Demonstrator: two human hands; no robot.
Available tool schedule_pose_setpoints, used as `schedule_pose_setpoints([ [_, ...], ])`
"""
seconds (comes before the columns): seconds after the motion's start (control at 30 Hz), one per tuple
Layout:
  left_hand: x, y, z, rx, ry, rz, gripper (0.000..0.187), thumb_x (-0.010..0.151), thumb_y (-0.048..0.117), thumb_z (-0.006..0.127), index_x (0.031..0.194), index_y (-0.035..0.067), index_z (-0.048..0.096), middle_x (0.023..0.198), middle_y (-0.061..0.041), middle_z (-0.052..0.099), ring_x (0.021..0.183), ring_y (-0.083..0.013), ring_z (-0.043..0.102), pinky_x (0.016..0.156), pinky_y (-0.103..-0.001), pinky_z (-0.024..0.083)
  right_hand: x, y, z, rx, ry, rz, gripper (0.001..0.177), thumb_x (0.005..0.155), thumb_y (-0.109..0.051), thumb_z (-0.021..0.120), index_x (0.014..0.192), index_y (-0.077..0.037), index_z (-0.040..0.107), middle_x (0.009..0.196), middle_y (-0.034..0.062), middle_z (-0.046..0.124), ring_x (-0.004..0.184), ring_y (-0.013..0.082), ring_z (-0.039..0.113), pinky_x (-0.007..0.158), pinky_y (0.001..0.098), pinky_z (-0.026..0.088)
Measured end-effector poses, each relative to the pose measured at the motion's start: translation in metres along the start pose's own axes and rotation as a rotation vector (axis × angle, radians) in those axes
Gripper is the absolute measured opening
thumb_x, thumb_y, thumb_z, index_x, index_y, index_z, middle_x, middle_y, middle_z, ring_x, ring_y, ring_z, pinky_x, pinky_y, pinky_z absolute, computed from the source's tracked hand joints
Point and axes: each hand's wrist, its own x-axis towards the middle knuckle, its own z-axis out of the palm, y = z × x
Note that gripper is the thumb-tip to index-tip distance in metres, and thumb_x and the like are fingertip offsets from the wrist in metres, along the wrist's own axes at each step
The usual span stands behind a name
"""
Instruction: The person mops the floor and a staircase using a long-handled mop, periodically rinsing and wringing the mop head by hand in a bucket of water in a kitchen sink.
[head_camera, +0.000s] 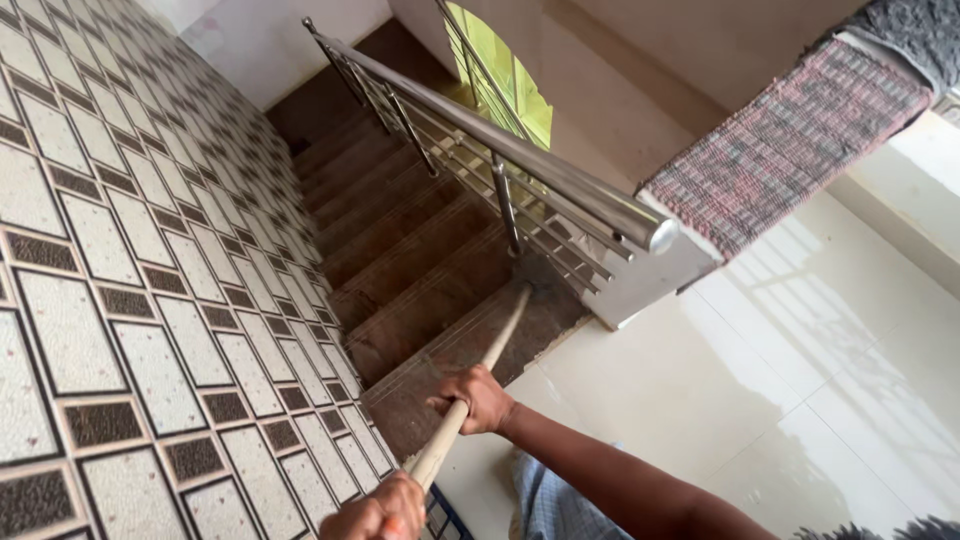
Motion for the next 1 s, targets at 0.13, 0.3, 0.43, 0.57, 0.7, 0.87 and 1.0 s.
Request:
schedule_pose_setpoints([
  [0.13,-0.028,0.009,0.014,0.058,-0.015,0.052,0.033,0.103,0.008,0.058,0.074,0.008,0.043,0.057,-0.002,0.049,0.049,-0.0120,0.046,0.056,-0.034,0.050,-0.012,-0.027,0.040,0.051,-0.088,0.035,0.041,0.094,-0.029,0.067,0.061,-0.010,0.054,0.059,0.0111,0.059,0.048,0.0273,0.057,0.049,0.0412,0.047],
  [0.3,-0.083,0.036,0.027,0.107,-0.034,0.097,0.031,0.105,0.011,0.056,0.076,0.006,0.045,0.059,-0.002,0.049,0.050,-0.0117,0.046,0.057,-0.034,0.051,-0.038,-0.093,0.103,0.545,-0.268,-0.134,0.023,0.067,-0.029,0.062,0.076,-0.008,0.060,0.066,0.0094,0.059,0.056,0.0250,0.058,0.053,0.0385,0.047],
  [0.43,-0.126,0.065,0.032,0.143,-0.052,0.118,0.031,0.106,0.013,0.054,0.077,0.005,0.046,0.060,-0.002,0.049,0.050,-0.0115,0.047,0.058,-0.034,0.052,-0.078,-0.130,0.141,0.356,-0.485,-0.006,0.045,0.097,-0.022,0.074,0.063,-0.006,0.048,0.053,0.0130,0.050,0.047,0.0269,0.049,0.052,0.0409,0.037],
  [0.57,-0.153,0.094,0.043,0.197,-0.085,0.147,0.032,0.108,0.016,0.052,0.079,0.004,0.047,0.061,-0.002,0.049,0.051,-0.0113,0.047,0.059,-0.035,0.053,-0.104,-0.147,0.158,0.452,-0.515,-0.063,0.033,0.090,-0.015,0.072,0.065,-0.006,0.053,0.059,0.0114,0.053,0.052,0.0260,0.051,0.056,0.0413,0.038],
  [0.7,-0.164,0.130,0.064,0.290,-0.106,0.133,0.033,0.109,0.018,0.051,0.080,0.002,0.048,0.062,-0.002,0.049,0.052,-0.0111,0.048,0.059,-0.035,0.053,-0.126,-0.152,0.167,0.348,-0.410,-0.112,0.016,0.078,-0.024,0.070,0.073,-0.011,0.061,0.066,0.0066,0.064,0.056,0.0223,0.063,0.054,0.0361,0.049],
  [0.87,-0.160,0.153,0.102,0.468,0.010,0.135,0.035,0.111,0.021,0.049,0.082,0.001,0.050,0.063,-0.002,0.049,0.053,-0.0109,0.048,0.060,-0.035,0.054,-0.145,-0.125,0.146,0.183,-0.234,-0.165,0.024,0.083,-0.037,0.073,0.083,-0.013,0.067,0.079,0.0050,0.068,0.073,0.0256,0.069,0.069,0.0378,0.055],
  [1.0,-0.122,0.118,0.140,0.410,0.302,0.241,0.037,0.107,0.014,0.049,0.071,0.004,0.047,0.057,-0.001,0.044,0.044,-0.0071,0.041,0.050,-0.026,0.038,-0.148,-0.103,0.109,0.061,-0.076,0.013,0.038,0.080,-0.047,0.077,0.086,-0.011,0.069,0.079,0.0061,0.070,0.071,0.0254,0.072,0.066,0.0367,0.056],
])
